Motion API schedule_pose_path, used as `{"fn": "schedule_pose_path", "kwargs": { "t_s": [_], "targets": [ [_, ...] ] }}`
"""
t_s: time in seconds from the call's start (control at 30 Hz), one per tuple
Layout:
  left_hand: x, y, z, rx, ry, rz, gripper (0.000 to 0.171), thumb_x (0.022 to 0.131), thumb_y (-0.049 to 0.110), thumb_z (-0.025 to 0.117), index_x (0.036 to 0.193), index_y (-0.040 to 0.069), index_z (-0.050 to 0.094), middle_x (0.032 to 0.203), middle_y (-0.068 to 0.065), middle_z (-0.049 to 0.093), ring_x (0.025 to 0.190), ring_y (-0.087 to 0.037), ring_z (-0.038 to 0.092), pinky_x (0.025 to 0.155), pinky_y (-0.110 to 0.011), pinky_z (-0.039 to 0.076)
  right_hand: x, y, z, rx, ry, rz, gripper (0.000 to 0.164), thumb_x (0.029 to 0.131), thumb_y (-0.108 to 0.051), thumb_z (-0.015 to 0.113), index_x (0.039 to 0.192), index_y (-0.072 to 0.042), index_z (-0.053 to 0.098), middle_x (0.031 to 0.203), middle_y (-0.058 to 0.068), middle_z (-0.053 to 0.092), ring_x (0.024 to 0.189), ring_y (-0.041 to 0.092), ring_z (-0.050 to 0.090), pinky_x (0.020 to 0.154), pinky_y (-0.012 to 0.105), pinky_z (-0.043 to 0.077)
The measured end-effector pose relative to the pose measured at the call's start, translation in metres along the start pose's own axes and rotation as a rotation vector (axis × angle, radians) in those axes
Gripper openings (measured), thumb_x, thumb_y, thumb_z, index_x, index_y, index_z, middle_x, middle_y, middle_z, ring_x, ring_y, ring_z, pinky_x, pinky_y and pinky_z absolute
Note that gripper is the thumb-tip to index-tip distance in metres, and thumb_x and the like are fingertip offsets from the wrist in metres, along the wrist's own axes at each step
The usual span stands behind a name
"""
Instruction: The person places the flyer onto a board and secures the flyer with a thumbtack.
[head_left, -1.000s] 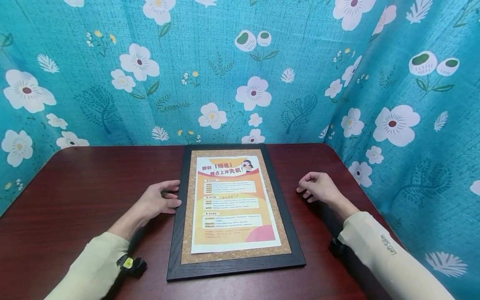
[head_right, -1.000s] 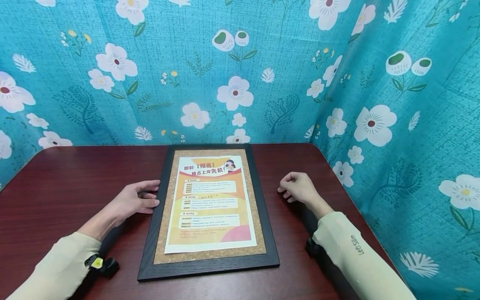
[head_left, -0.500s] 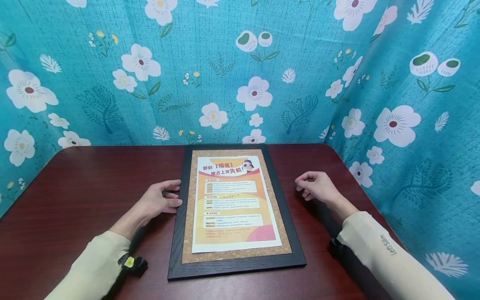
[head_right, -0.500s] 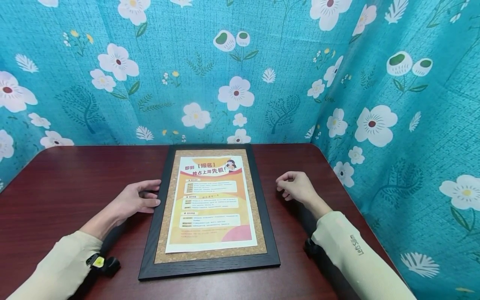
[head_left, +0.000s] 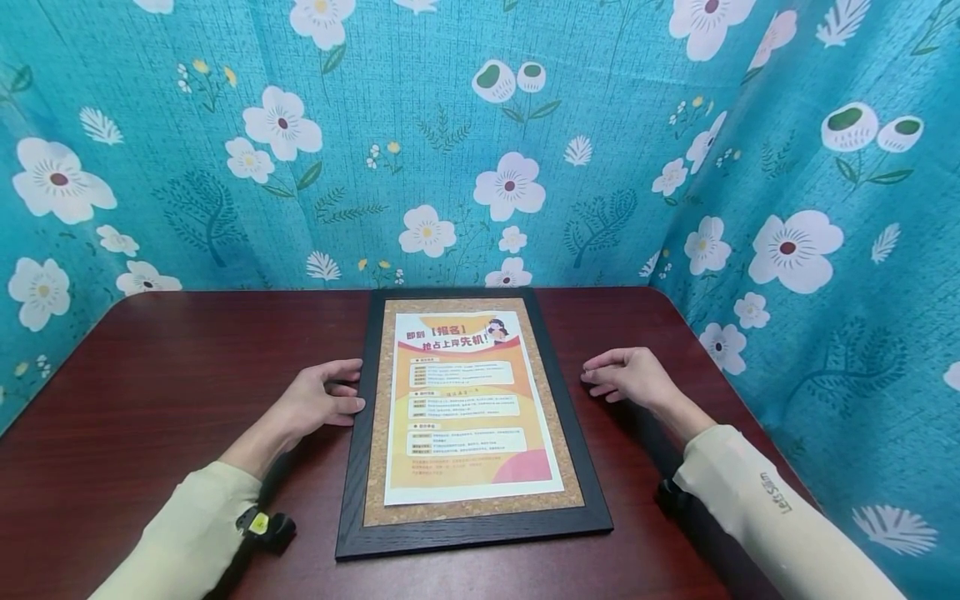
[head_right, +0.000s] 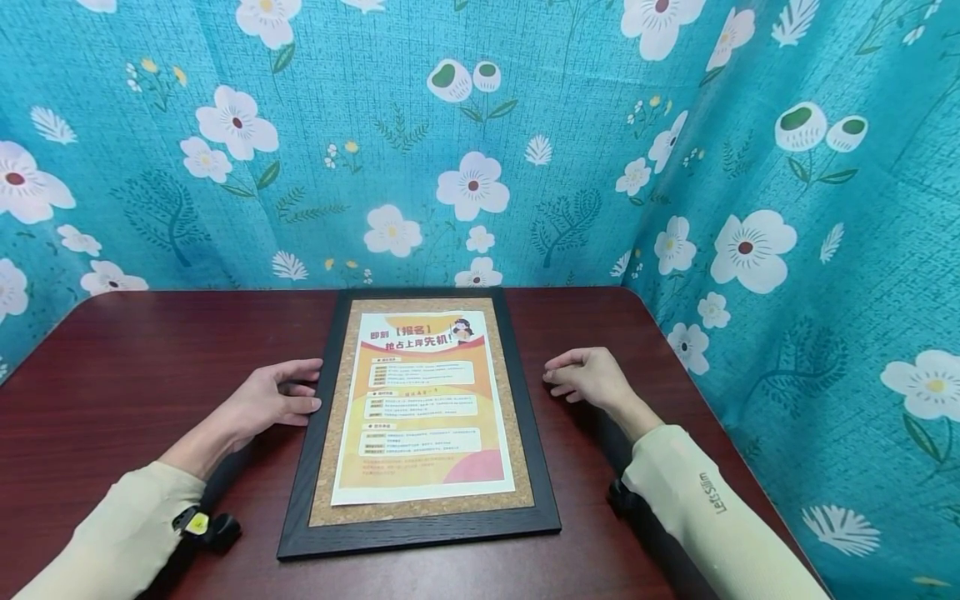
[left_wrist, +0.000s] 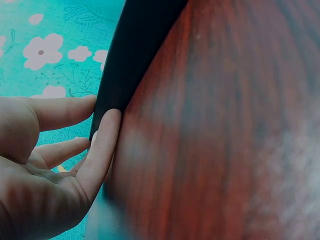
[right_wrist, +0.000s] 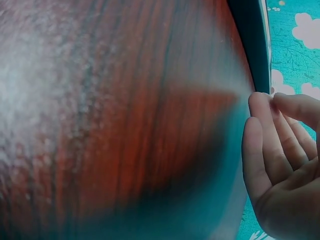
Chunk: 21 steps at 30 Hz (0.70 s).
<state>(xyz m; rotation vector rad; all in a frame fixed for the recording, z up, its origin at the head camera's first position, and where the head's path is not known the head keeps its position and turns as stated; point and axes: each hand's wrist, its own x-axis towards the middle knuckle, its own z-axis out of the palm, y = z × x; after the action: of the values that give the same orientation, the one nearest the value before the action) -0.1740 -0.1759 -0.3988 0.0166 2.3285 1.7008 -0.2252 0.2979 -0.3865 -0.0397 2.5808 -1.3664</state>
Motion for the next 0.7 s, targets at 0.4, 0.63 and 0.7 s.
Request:
{"fn": "schedule_pose_path", "kwargs": {
  "t_s": [0.4,0.63,0.7],
  "targets": [
    [0.0009,-0.0034,0.0003,-0.029,-0.018,0.017,0.071,0.089,-0.007,0.069,0.152,-0.005,0.035,0.143,-0.03,0.043,0.11,-0.034,0.056,0.079,-0.044,0.061,0.0014,0.002,0.0054,-0.013,0.008,-0.088,0.023,0.095,-0.015,0.071,0.109,0.003,0.074,0.098,0.016,0.075,0.084,0.024,0.075,0.069,0.035,0.062],
    [0.0002,-0.0025,0.0004,-0.022,-0.016,0.014,0.071,0.09,-0.007,0.069,0.152,-0.004,0.035,0.143,-0.029,0.043,0.111,-0.034,0.055,0.079,-0.044,0.061,0.0019,0.0024,0.005,-0.014,0.02,-0.155,0.024,0.097,-0.014,0.069,0.111,0.005,0.072,0.101,0.018,0.074,0.089,0.026,0.074,0.071,0.035,0.062],
    [0.0004,-0.0027,0.0004,-0.021,-0.015,0.013,0.071,0.09,-0.007,0.069,0.152,-0.005,0.035,0.143,-0.03,0.043,0.111,-0.035,0.055,0.079,-0.044,0.061,0.0021,0.0021,0.0053,-0.007,0.019,-0.175,0.026,0.096,-0.015,0.07,0.112,0.006,0.071,0.102,0.018,0.074,0.09,0.027,0.074,0.072,0.036,0.062]
  ]
}}
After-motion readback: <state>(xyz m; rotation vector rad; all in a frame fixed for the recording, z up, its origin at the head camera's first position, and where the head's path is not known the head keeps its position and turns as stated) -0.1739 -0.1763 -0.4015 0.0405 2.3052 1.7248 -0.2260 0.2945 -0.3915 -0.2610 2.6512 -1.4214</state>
